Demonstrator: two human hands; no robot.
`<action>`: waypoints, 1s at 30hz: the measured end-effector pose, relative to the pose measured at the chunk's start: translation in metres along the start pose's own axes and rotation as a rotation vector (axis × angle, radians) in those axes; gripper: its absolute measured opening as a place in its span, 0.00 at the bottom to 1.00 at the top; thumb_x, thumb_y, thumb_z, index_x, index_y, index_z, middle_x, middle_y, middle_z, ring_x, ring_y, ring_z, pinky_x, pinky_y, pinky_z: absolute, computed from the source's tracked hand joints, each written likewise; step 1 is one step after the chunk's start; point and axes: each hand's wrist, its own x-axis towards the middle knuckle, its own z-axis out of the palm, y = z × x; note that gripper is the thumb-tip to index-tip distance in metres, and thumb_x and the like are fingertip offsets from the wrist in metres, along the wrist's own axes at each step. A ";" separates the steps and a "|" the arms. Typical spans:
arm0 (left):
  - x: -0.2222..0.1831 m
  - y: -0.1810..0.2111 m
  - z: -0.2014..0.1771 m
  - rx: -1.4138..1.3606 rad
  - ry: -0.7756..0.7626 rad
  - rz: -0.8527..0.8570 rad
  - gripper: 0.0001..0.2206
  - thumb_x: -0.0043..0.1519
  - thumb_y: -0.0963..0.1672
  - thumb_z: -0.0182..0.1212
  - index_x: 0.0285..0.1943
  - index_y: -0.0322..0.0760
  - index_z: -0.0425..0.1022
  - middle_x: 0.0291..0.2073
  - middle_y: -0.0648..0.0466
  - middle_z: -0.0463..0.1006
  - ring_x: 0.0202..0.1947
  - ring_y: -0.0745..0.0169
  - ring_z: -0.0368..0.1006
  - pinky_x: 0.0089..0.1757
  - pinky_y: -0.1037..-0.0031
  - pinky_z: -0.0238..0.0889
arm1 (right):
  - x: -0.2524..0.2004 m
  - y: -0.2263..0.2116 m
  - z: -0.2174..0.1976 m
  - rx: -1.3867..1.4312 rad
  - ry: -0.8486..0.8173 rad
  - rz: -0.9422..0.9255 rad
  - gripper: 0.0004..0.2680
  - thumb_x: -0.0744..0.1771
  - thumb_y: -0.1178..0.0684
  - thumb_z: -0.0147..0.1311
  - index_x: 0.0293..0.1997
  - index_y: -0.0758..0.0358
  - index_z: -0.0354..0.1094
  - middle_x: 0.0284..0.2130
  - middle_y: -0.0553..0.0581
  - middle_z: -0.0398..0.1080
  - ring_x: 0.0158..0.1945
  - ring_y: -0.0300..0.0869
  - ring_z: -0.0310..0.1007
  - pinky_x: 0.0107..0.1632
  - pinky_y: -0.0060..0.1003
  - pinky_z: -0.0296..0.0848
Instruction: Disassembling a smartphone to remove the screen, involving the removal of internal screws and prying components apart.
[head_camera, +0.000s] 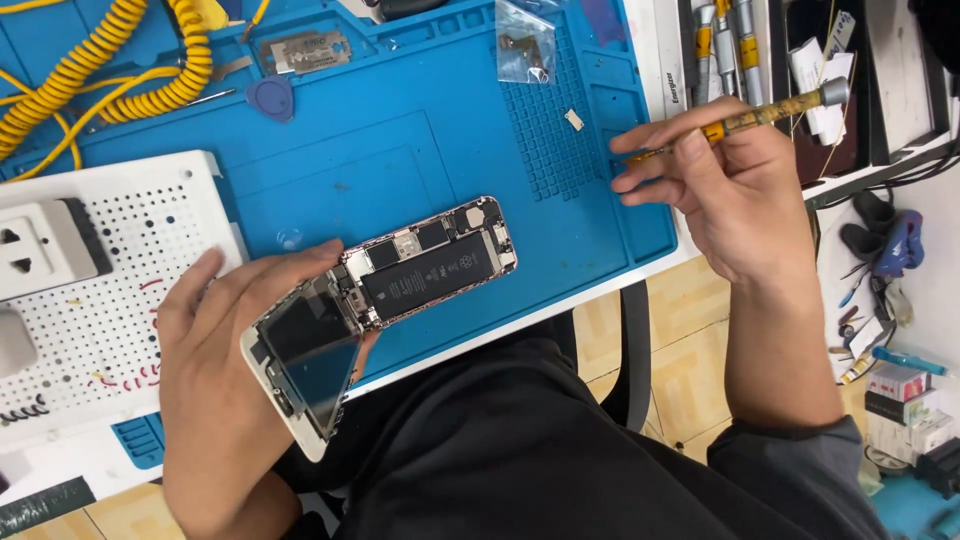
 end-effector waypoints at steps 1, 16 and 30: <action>0.000 0.000 0.001 0.007 0.000 0.002 0.23 0.68 0.50 0.79 0.66 0.35 0.77 0.64 0.54 0.86 0.62 0.51 0.81 0.73 0.55 0.55 | 0.004 0.000 0.000 0.002 -0.015 0.024 0.12 0.78 0.50 0.48 0.58 0.73 0.66 0.57 0.77 0.76 0.50 0.52 0.85 0.53 0.35 0.90; -0.001 -0.002 0.000 -0.021 -0.011 -0.009 0.26 0.67 0.49 0.80 0.68 0.37 0.74 0.66 0.54 0.85 0.64 0.51 0.80 0.73 0.51 0.56 | 0.020 -0.015 0.014 -0.160 -0.048 0.094 0.11 0.78 0.48 0.45 0.57 0.68 0.63 0.55 0.77 0.78 0.60 0.58 0.86 0.59 0.42 0.90; -0.002 -0.004 0.000 -0.024 -0.017 -0.008 0.27 0.66 0.50 0.79 0.69 0.37 0.73 0.66 0.54 0.85 0.64 0.50 0.80 0.73 0.51 0.56 | 0.023 -0.042 0.019 -0.331 -0.134 0.124 0.11 0.77 0.50 0.43 0.56 0.71 0.64 0.57 0.75 0.79 0.54 0.57 0.87 0.53 0.43 0.91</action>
